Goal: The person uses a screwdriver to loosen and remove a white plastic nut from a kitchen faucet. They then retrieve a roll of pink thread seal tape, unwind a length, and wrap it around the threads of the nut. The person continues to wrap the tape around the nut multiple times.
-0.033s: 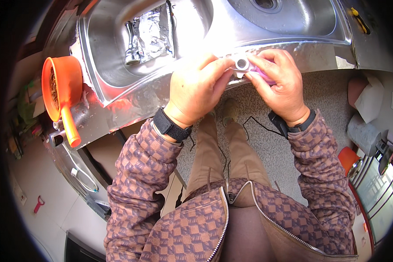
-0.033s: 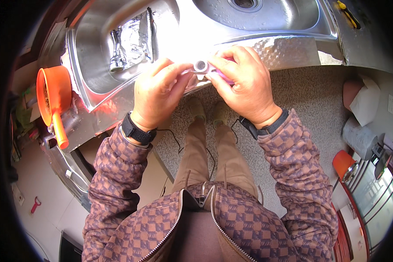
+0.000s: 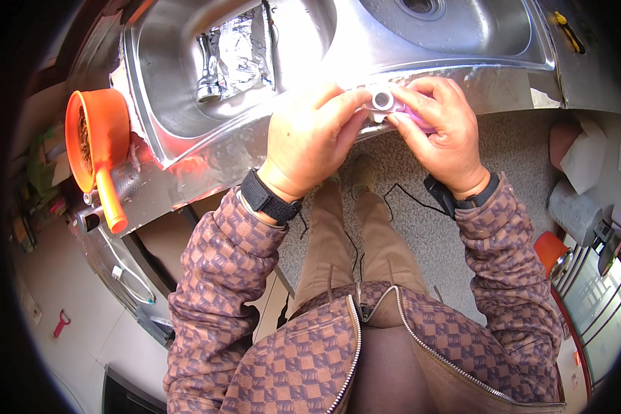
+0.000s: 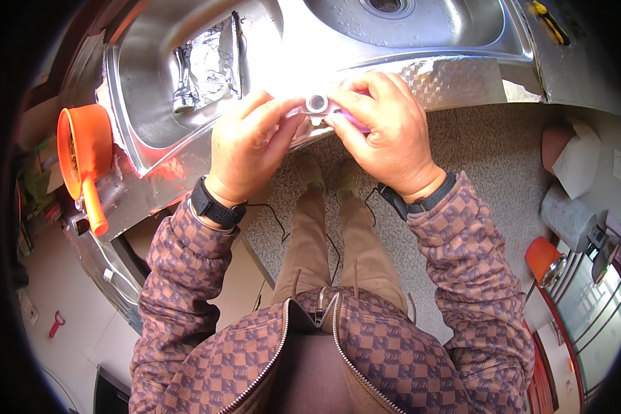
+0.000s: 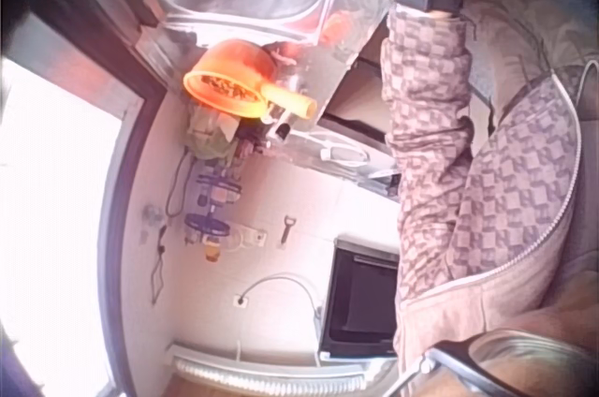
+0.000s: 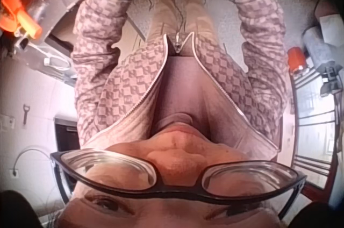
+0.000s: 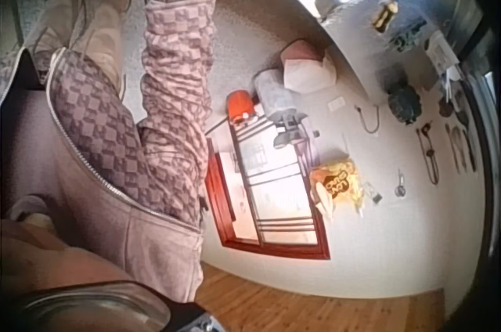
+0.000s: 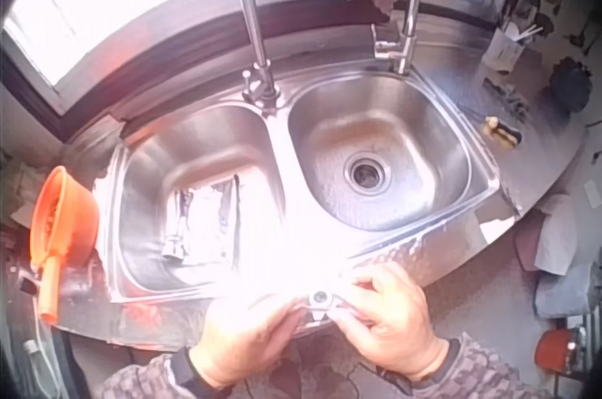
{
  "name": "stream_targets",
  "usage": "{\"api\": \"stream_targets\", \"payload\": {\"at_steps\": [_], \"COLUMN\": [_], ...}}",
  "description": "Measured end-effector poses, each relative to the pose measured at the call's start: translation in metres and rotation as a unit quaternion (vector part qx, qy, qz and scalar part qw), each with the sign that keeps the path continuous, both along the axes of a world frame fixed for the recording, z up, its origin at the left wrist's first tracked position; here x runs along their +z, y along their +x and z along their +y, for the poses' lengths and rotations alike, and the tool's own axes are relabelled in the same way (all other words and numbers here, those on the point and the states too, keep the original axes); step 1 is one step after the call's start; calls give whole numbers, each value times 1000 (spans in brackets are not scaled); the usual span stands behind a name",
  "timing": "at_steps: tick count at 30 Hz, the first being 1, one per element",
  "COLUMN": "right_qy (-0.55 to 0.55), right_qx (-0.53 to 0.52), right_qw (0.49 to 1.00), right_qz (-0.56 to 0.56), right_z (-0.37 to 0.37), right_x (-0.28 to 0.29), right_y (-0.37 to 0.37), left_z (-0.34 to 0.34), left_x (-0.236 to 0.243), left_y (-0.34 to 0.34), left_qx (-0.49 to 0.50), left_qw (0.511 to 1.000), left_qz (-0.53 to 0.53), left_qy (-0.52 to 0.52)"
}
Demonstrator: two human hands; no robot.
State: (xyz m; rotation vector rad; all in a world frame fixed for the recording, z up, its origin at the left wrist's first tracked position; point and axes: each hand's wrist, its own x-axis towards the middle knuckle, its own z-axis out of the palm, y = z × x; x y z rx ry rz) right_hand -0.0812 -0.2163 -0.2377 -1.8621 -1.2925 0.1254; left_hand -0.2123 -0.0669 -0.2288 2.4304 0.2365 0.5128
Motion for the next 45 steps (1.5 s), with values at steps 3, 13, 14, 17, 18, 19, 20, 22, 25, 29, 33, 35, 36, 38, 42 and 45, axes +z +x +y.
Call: {"api": "stream_targets", "payload": {"at_steps": [3, 13, 14, 17, 18, 19, 20, 22, 25, 29, 33, 35, 36, 38, 42, 45], "right_qy": [4, -7, -8, -12, -15, -24, -28, -31, -48, -64, -74, -82, -81, -75, -61, -50], "right_qx": [3, 27, 32, 55, 69, 82, 93, 122, 179, 230, 264, 269, 268, 268, 237, 216], "right_qw": [1000, 999, 999, 997, 994, 991, 987, 977, 954, 903, 840, 797, 789, 771, 743, 739], "right_qz": [23, 34, 32, 58, 79, 102, 126, 173, 237, 358, 468, 534, 548, 573, 623, 636], "right_z": [0, 2, 1, 0, 0, -1, -3, -6, -13, -22, -29, -33, -34, -38, -47, -53], "right_x": [-1, 3, 3, 3, 3, 4, 5, 9, 22, 44, 61, 68, 71, 78, 93, 104], "right_y": [0, 4, 4, 7, 9, 9, 10, 10, 9, 2, -8, -13, -17, -23, -37, -47], "left_z": [2, 10, 11, 13, 14, 15, 15, 15, 12, 6, -1, -4, -6, -10, -16, -19], "left_x": [1, 8, 8, 7, 7, 7, 8, 9, 18, 39, 58, 70, 75, 86, 102, 111], "left_y": [1, 4, 4, 4, 3, 3, 2, 0, -7, -21, -30, -36, -39, -44, -51, -53], "left_qx": [-8, -50, -55, -68, -77, -86, -96, -121, -155, -199, -228, -222, -219, -197, -150, -143], "left_qw": [1000, 998, 998, 997, 996, 995, 993, 988, 972, 935, 901, 878, 864, 804, 702, 706], "left_qz": [12, 36, 34, 43, 44, 47, 49, 45, 57, 84, 86, 128, 150, 190, 212, 212], "left_qy": [-7, 0, -7, -11, -15, -26, -42, -81, -170, -281, -359, -405, -428, -527, -664, -661]}}
